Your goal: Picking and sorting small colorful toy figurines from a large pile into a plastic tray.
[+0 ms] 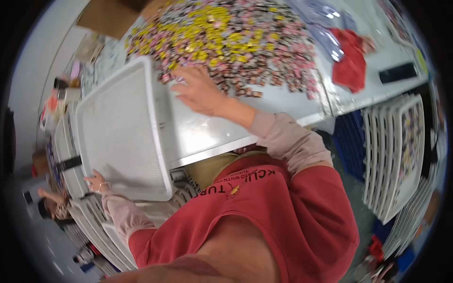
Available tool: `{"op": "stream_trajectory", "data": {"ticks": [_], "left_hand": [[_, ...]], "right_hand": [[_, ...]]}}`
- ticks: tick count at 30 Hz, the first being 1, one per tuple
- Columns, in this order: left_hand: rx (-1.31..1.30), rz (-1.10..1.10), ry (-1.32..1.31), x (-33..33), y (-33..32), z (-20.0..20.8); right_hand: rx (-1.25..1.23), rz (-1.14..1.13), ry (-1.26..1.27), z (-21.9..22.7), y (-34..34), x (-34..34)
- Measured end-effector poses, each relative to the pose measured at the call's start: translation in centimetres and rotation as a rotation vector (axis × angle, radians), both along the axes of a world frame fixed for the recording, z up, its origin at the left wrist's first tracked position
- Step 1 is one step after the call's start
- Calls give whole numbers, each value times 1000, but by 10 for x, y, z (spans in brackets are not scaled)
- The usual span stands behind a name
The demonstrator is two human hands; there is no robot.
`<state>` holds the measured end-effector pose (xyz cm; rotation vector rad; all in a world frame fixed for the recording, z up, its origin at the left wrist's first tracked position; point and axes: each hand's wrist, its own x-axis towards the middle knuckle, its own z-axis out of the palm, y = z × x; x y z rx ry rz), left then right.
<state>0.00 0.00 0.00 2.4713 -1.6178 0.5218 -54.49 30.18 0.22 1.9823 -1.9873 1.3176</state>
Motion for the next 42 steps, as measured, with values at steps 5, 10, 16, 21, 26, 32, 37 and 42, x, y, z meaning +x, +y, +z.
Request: {"op": "stream_trajectory", "data": {"ticks": [5, 10, 16, 21, 26, 32, 37, 42], "left_hand": [[-43, -866, 253, -109, 12, 9], [213, -1349, 853, -305, 137, 78], [405, -1580, 845, -383, 233, 63], [572, -1392, 1330, -398, 298, -1], [770, -1237, 1482, -373, 339, -55], [690, -926, 1768, -352, 338, -43], [811, -824, 2043, -349, 333, -57], [774, -769, 2174, -335, 327, -61]], "right_hand": [[-112, -566, 2, -24, 138, -177], [357, -1103, 371, -36, 248, -270], [521, -1012, 669, -64, 256, -289], [587, -1010, 617, -38, 265, -282], [536, -918, 574, -42, 265, -290], [691, -819, 361, -61, 287, -338], [450, -487, -135, -72, 342, -399], [108, -473, -303, -3, 249, -278]]}}
